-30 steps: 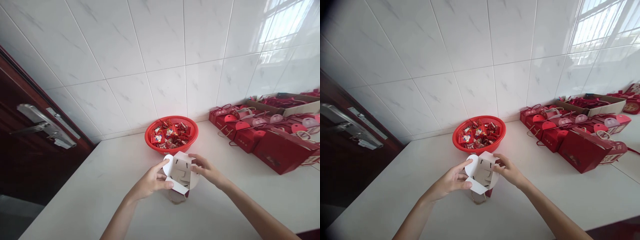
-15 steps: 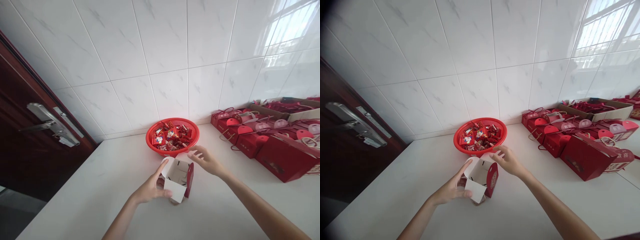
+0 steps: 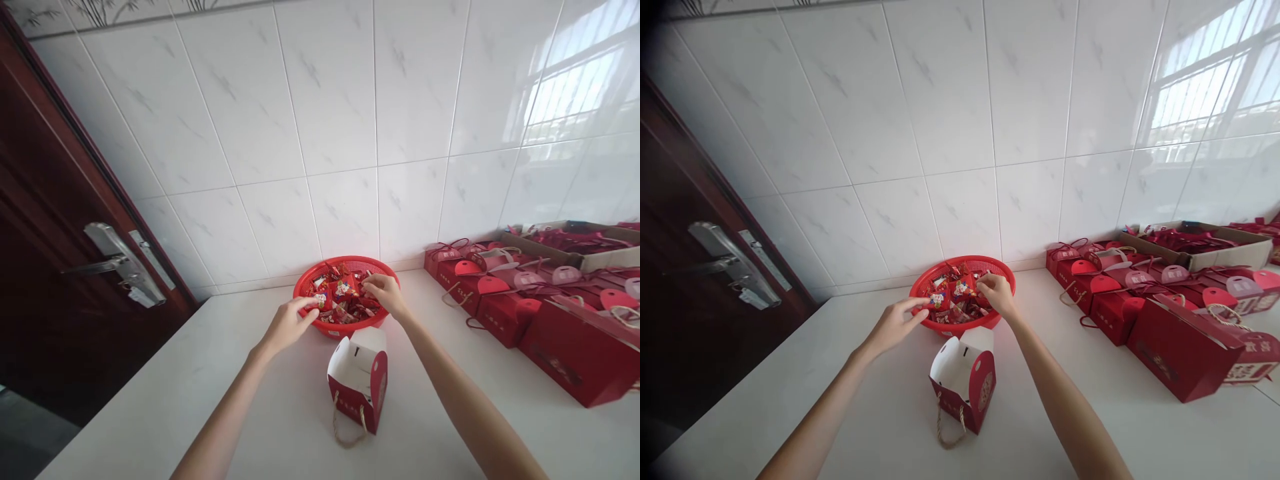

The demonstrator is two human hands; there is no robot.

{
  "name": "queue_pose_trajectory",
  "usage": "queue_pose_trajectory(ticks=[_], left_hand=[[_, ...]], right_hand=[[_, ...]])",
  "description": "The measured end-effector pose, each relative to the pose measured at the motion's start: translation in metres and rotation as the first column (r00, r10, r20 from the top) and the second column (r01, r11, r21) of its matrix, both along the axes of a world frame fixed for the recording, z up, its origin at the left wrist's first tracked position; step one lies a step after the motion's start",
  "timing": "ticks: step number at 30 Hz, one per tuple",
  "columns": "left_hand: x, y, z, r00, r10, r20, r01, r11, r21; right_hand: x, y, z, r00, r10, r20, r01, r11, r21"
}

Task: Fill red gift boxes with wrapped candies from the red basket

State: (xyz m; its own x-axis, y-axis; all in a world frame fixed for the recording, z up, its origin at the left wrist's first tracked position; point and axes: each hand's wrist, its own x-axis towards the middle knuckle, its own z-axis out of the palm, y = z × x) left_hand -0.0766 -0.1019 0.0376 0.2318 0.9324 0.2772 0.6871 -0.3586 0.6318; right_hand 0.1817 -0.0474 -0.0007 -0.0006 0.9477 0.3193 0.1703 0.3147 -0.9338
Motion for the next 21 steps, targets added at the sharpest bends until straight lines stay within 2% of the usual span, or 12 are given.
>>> queue_pose_trajectory(ticks=[2, 3, 5, 8, 12, 14, 16, 17, 19, 21], left_hand=[[0.006, 0.027, -0.003, 0.980, 0.151, -0.133, -0.136, 0.984, 0.113], [0.009, 0.039, -0.005, 0.955, 0.219, -0.201, -0.197, 0.972, 0.124], [0.014, 0.061, -0.009, 0.930, 0.278, -0.241, -0.257, 0.959, 0.116], [0.023, 0.082, -0.016, 0.924, 0.295, -0.242, -0.284, 0.955, 0.082], [0.038, 0.091, -0.018, 0.952, 0.254, -0.169, -0.245, 0.967, 0.074], [0.046, 0.089, -0.018, 0.982, 0.177, -0.064, -0.171, 0.981, 0.090], [0.055, 0.085, -0.019, 0.983, 0.023, 0.185, -0.039, 0.995, 0.087], [0.060, 0.083, -0.020, 0.939, -0.058, 0.340, 0.033, 0.996, 0.079], [0.068, 0.078, -0.023, 0.785, -0.142, 0.603, 0.143, 0.989, 0.048], [0.073, 0.073, -0.025, 0.698, -0.095, 0.710, 0.181, 0.982, -0.047]], right_hand=[[-0.007, 0.004, -0.004, 0.999, -0.009, 0.032, 0.009, 1.000, 0.000], [-0.009, 0.006, -0.005, 0.999, -0.018, 0.049, 0.018, 1.000, 0.001], [-0.010, 0.006, -0.008, 0.995, -0.041, 0.088, 0.041, 0.999, 0.004], [-0.009, 0.005, -0.011, 0.985, -0.076, 0.156, 0.076, 0.997, 0.006], [-0.010, 0.002, -0.012, 0.969, -0.108, 0.221, 0.111, 0.994, -0.001], [-0.012, 0.002, -0.010, 0.965, -0.129, 0.230, 0.134, 0.991, -0.005], [-0.013, 0.002, -0.009, 0.961, -0.161, 0.224, 0.169, 0.986, -0.014], [-0.014, 0.003, -0.008, 0.960, -0.175, 0.220, 0.184, 0.983, -0.022], [-0.013, 0.004, -0.008, 0.964, -0.168, 0.206, 0.177, 0.984, -0.028], [-0.011, 0.003, -0.008, 0.979, -0.097, 0.177, 0.101, 0.995, -0.013]])
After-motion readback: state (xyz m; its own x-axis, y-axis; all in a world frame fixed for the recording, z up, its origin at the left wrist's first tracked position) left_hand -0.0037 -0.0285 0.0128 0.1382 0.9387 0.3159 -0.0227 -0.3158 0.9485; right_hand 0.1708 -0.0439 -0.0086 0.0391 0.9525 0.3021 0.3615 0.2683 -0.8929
